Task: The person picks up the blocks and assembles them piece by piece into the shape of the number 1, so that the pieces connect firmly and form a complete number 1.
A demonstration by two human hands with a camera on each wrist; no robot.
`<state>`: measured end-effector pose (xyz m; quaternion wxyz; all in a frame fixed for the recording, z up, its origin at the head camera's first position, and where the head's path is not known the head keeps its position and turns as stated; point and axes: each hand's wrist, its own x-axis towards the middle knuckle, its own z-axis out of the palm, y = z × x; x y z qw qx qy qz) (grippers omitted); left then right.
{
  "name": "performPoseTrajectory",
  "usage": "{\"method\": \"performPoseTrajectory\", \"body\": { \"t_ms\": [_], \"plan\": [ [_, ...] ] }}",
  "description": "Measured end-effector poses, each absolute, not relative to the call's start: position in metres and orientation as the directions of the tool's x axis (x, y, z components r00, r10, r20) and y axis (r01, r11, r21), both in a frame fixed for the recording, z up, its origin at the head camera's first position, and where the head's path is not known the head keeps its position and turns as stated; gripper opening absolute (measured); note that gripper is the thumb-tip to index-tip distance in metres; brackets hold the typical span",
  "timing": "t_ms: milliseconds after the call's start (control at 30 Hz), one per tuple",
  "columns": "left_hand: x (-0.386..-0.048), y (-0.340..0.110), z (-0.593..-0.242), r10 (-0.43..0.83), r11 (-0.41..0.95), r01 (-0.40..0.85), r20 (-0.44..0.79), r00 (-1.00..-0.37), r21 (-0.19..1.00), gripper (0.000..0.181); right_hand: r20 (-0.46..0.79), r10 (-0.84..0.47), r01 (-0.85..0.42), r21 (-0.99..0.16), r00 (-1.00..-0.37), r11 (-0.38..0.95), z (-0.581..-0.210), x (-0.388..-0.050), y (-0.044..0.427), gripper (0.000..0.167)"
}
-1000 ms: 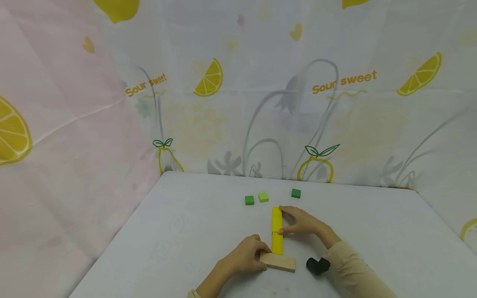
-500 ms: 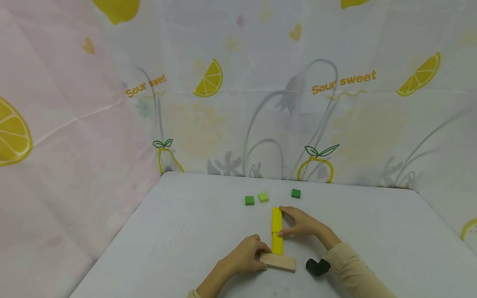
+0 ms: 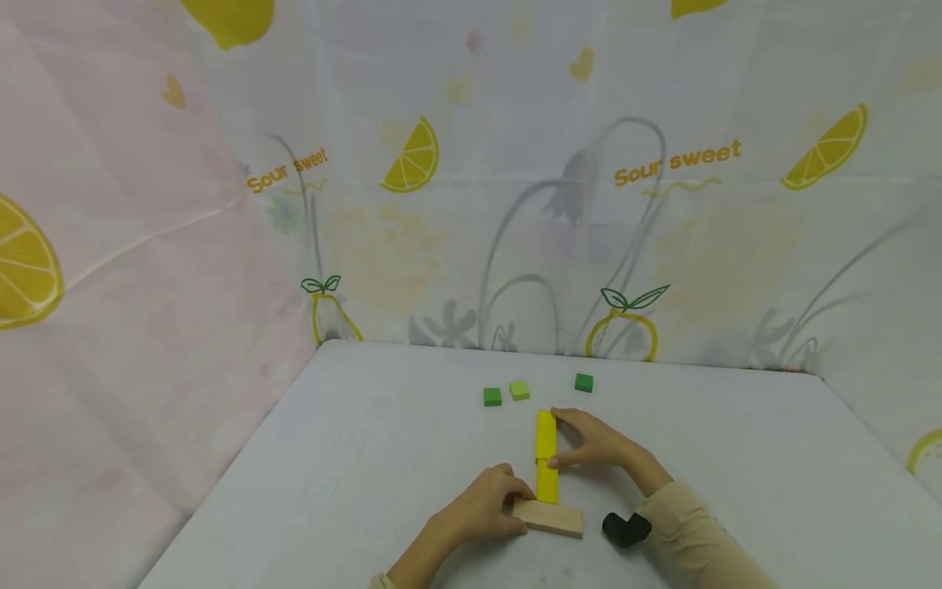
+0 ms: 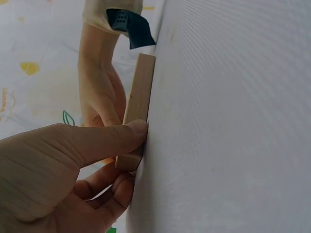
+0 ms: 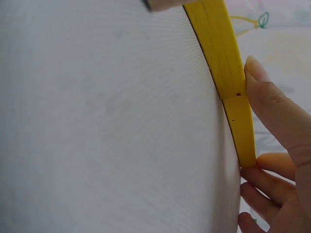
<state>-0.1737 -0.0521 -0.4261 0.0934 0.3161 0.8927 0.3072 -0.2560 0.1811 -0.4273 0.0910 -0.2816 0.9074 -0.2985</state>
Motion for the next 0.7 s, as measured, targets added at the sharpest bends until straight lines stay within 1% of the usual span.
{"method": "performPoseTrajectory", "body": {
  "t_ms": [367,533,700],
  "plan": [
    [-0.1751,-0.0526,-0.4295,0.622,0.614,0.524,0.046,-0.781,0.590,0.031,0.014,-0.553,-0.448,-0.604,-0.833,0.659,-0.4256,-0.2536,0.1794,0.084],
    [-0.1749,-0.0530,-0.4301,0.626,0.607,0.529,0.053,-0.778,0.593,0.031,0.000,-0.535,-0.429,-0.598,-0.845,0.677,-0.4270,-0.2537,0.1793,0.081],
    [-0.1742,-0.0529,-0.4294,0.626,0.604,0.524,0.049,-0.779,0.600,0.031,-0.014,-0.537,-0.418,-0.610,-0.844,0.673,-0.4261,-0.2526,0.1817,0.083]
  ]
}}
